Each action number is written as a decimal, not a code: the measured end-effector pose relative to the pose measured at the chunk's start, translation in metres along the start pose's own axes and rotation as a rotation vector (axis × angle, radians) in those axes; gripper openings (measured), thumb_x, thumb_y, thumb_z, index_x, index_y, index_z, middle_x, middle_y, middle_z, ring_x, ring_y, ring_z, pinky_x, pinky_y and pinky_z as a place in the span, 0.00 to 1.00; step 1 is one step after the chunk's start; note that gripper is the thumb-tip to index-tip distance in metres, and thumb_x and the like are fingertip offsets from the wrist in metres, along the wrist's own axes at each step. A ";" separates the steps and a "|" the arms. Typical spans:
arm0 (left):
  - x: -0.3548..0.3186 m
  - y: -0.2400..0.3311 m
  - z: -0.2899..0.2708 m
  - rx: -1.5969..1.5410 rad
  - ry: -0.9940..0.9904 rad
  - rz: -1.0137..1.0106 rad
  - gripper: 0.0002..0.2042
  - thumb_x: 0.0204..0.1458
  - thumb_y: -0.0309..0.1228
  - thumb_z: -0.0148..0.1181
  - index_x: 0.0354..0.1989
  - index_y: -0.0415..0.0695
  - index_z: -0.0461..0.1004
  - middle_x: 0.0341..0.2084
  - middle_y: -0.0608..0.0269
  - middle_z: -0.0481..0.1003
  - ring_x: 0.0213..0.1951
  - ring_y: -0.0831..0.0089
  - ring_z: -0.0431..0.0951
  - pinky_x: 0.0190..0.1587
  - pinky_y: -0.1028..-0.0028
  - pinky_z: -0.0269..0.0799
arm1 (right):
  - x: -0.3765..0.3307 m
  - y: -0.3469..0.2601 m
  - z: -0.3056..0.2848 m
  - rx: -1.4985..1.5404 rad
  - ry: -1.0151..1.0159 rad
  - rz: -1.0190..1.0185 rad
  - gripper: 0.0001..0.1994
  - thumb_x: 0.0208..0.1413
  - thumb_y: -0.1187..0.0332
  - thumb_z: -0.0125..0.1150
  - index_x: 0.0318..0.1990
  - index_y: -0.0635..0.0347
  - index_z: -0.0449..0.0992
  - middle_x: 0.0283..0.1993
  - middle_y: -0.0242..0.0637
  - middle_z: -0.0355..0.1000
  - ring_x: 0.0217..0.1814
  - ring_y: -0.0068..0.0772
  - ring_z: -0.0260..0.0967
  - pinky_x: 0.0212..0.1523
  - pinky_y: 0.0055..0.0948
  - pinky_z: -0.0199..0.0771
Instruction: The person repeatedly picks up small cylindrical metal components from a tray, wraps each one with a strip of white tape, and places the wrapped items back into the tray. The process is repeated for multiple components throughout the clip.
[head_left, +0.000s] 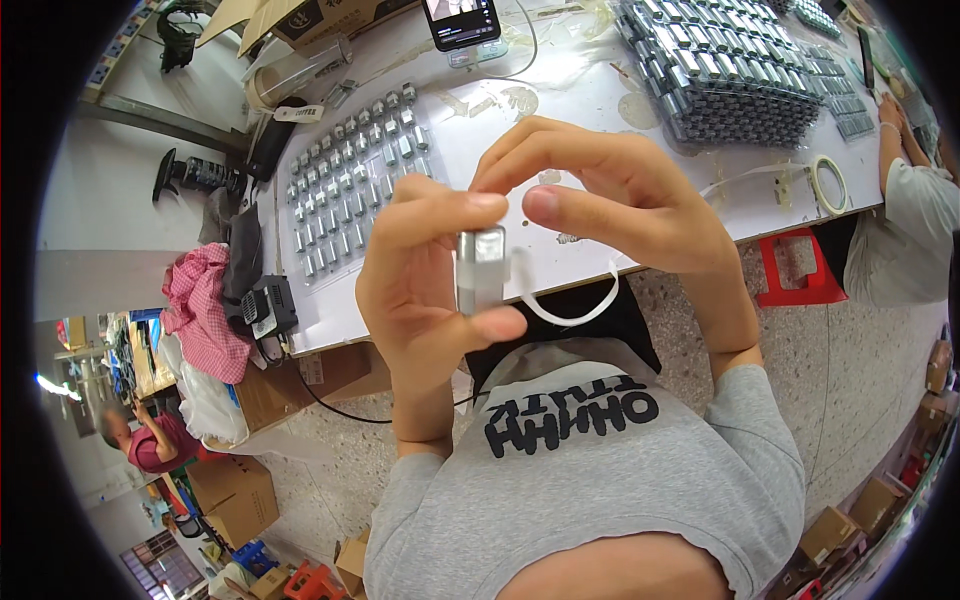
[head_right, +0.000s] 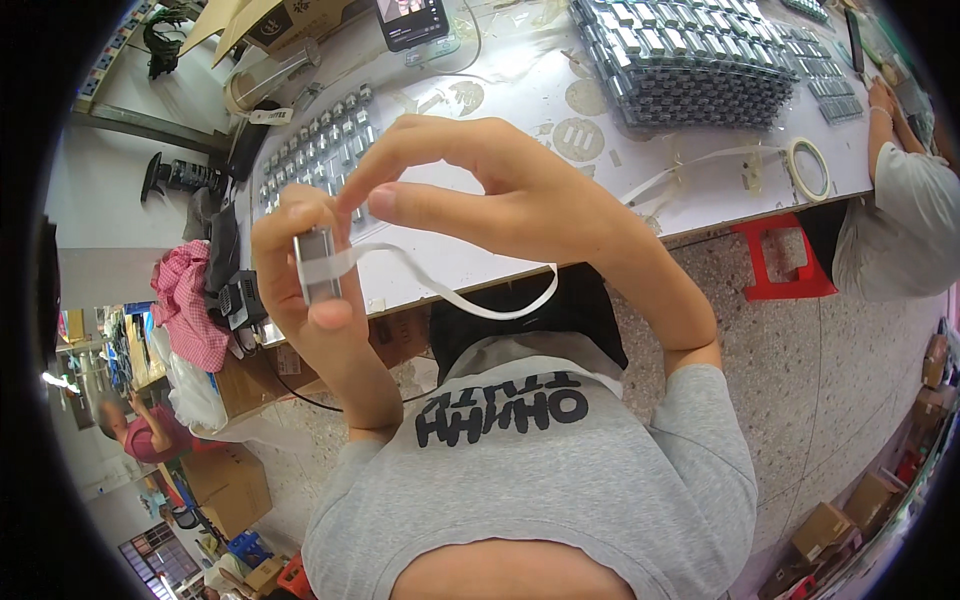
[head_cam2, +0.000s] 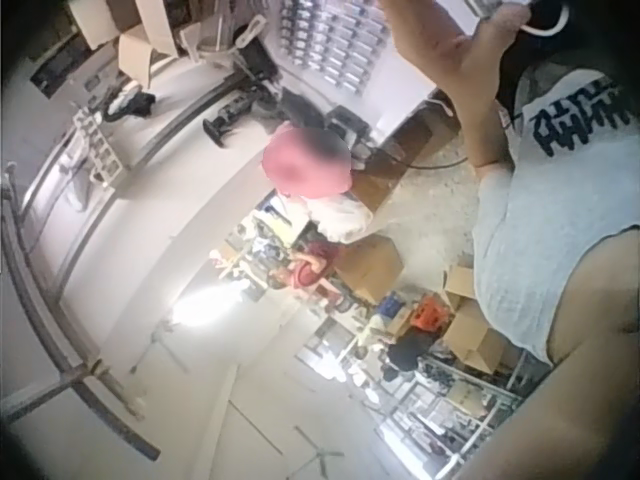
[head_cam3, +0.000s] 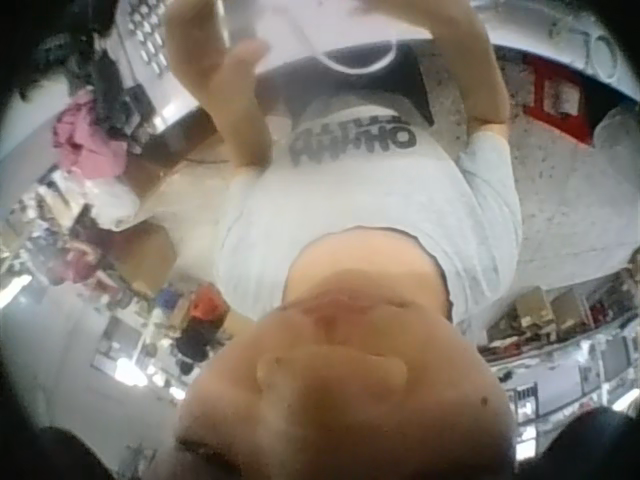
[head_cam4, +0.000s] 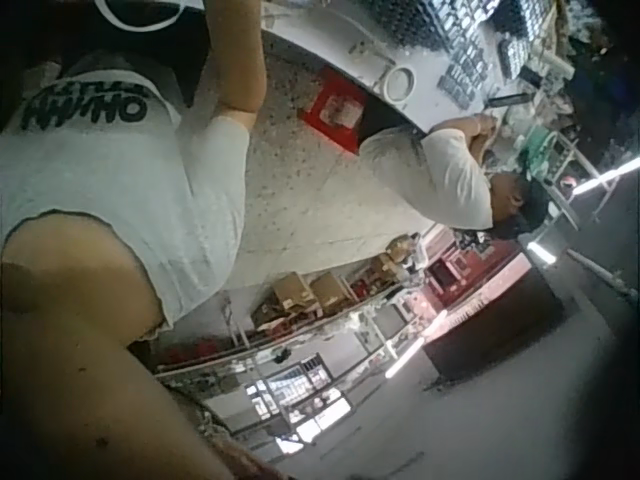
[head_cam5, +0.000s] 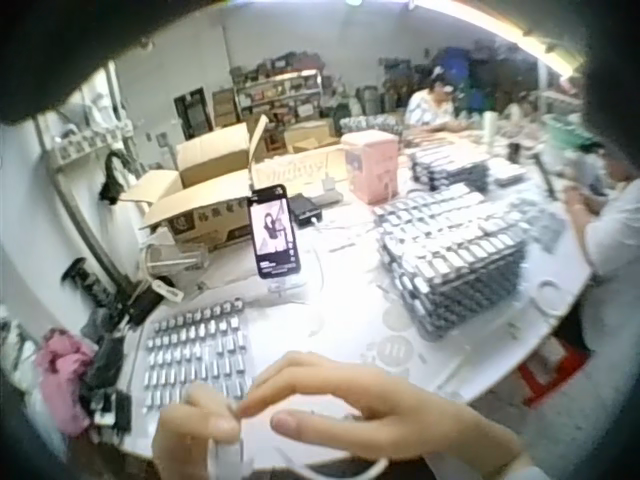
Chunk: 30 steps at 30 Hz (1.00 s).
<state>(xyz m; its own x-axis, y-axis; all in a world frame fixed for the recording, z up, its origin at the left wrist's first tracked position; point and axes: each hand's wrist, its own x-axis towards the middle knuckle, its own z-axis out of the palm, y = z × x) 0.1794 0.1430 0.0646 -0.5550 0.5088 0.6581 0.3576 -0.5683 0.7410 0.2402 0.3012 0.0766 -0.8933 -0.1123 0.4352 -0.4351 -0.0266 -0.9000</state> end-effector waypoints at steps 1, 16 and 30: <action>-0.001 0.003 0.002 -0.014 0.031 -0.048 0.28 0.29 0.35 0.70 0.41 0.37 0.68 0.32 0.64 0.67 0.34 0.76 0.63 0.38 0.79 0.57 | 0.000 0.000 0.001 0.064 0.001 0.003 0.10 0.52 0.71 0.51 0.38 0.68 0.70 0.37 0.36 0.67 0.43 0.23 0.62 0.43 0.22 0.61; -0.002 0.026 0.000 0.383 0.076 -0.223 0.25 0.28 0.21 0.69 0.40 0.36 0.67 0.36 0.60 0.71 0.30 0.78 0.69 0.35 0.80 0.63 | -0.004 0.000 0.002 0.264 -0.052 0.199 0.08 0.47 0.70 0.58 0.32 0.64 0.69 0.30 0.29 0.65 0.34 0.19 0.60 0.37 0.19 0.59; 0.003 0.029 -0.001 0.573 0.047 -0.166 0.26 0.20 0.33 0.73 0.32 0.40 0.70 0.24 0.68 0.70 0.24 0.81 0.67 0.28 0.83 0.61 | -0.003 -0.007 0.005 0.081 -0.046 0.154 0.07 0.48 0.69 0.59 0.25 0.63 0.70 0.23 0.26 0.64 0.26 0.14 0.56 0.28 0.16 0.54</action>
<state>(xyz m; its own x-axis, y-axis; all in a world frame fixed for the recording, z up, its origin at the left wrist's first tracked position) 0.1875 0.1270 0.0876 -0.6664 0.5241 0.5303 0.6039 -0.0378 0.7962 0.2468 0.2971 0.0810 -0.9418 -0.1667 0.2920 -0.2813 -0.0850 -0.9558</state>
